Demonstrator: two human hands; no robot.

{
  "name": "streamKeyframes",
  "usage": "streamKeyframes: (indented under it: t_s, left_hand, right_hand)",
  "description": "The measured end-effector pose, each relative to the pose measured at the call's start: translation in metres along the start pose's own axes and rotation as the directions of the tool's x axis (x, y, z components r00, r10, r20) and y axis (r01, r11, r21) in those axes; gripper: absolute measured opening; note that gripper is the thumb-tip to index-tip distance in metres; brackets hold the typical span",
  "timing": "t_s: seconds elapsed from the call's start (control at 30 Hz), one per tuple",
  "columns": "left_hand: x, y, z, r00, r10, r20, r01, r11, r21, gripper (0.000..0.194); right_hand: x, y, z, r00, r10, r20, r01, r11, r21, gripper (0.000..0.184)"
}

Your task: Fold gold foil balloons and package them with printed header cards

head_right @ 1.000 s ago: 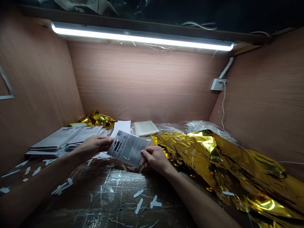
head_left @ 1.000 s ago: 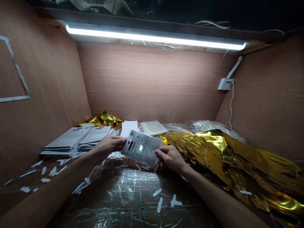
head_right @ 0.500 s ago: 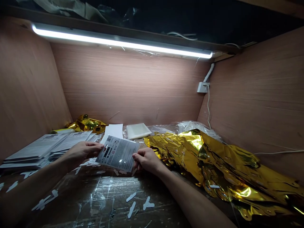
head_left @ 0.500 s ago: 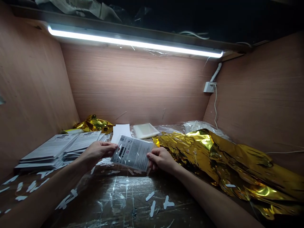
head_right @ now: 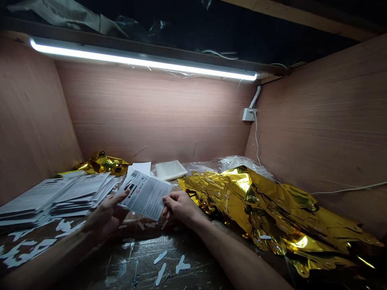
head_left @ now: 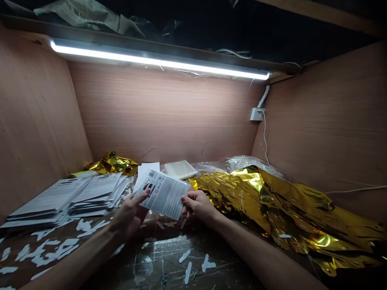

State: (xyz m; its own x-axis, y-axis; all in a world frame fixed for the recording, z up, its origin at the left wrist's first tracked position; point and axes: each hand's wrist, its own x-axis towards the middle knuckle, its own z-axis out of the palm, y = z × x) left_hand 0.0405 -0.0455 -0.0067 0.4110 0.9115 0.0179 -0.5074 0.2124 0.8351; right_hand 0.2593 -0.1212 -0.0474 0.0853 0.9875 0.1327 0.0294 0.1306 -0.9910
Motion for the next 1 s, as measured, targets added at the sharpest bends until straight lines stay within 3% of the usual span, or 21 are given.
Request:
streamKeyframes:
  t_s: [0.17, 0.37, 0.53, 0.7, 0.77, 0.83, 0.87, 0.93, 0.97, 1.0]
  left_hand:
    - [-0.006, -0.009, 0.009, 0.992, -0.007, -0.122, -0.001, 0.998, -0.06, 0.016]
    - [-0.014, -0.002, 0.007, 0.996, -0.036, -0.082, 0.034, 0.999, -0.023, 0.02]
    - [-0.013, -0.009, 0.005, 0.995, 0.007, -0.102, -0.006, 1.0, 0.013, 0.019]
    - [-0.011, -0.014, 0.004, 0.989, -0.124, -0.083, 0.125, 0.992, 0.003, 0.028]
    - [-0.01, -0.016, 0.0, 0.987, -0.137, -0.086, 0.139, 0.99, 0.022, 0.03]
    - [-0.008, -0.018, -0.004, 0.983, -0.152, -0.099, 0.157, 0.987, 0.042, 0.031]
    - [-0.006, -0.019, -0.006, 0.98, -0.171, -0.105, 0.177, 0.983, 0.047, 0.031]
    - [-0.003, -0.021, -0.01, 0.971, -0.21, -0.11, 0.216, 0.975, 0.05, 0.03]
    - [-0.001, -0.022, -0.012, 0.969, -0.22, -0.114, 0.226, 0.973, 0.049, 0.03]
    - [0.002, -0.023, -0.015, 0.967, -0.224, -0.121, 0.23, 0.972, 0.045, 0.03]
  right_hand:
    - [-0.002, -0.003, 0.005, 0.999, 0.0, -0.032, 0.0, 1.0, 0.009, 0.065]
    - [-0.004, -0.008, 0.011, 0.997, 0.052, -0.055, -0.049, 0.998, 0.046, 0.063]
    - [-0.005, -0.013, 0.018, 0.997, 0.075, 0.021, -0.075, 0.997, -0.007, 0.06]
    - [-0.001, -0.03, 0.012, 0.997, 0.041, 0.065, -0.027, 0.981, -0.194, 0.057]
    - [0.009, -0.045, -0.009, 0.973, 0.144, 0.178, -0.076, 0.937, -0.342, 0.052]
    - [0.028, -0.063, -0.045, 0.902, 0.307, 0.302, -0.132, 0.865, -0.485, 0.044]
    - [0.041, -0.071, -0.068, 0.902, 0.339, 0.266, -0.146, 0.821, -0.551, 0.042]
    - [0.068, -0.081, -0.121, 0.976, 0.217, -0.011, -0.167, 0.717, -0.676, 0.04]
    - [0.082, -0.081, -0.147, 0.976, 0.095, -0.194, -0.212, 0.608, -0.765, 0.038]
    - [0.093, -0.078, -0.172, 0.943, -0.018, -0.334, -0.291, 0.446, -0.846, 0.035]
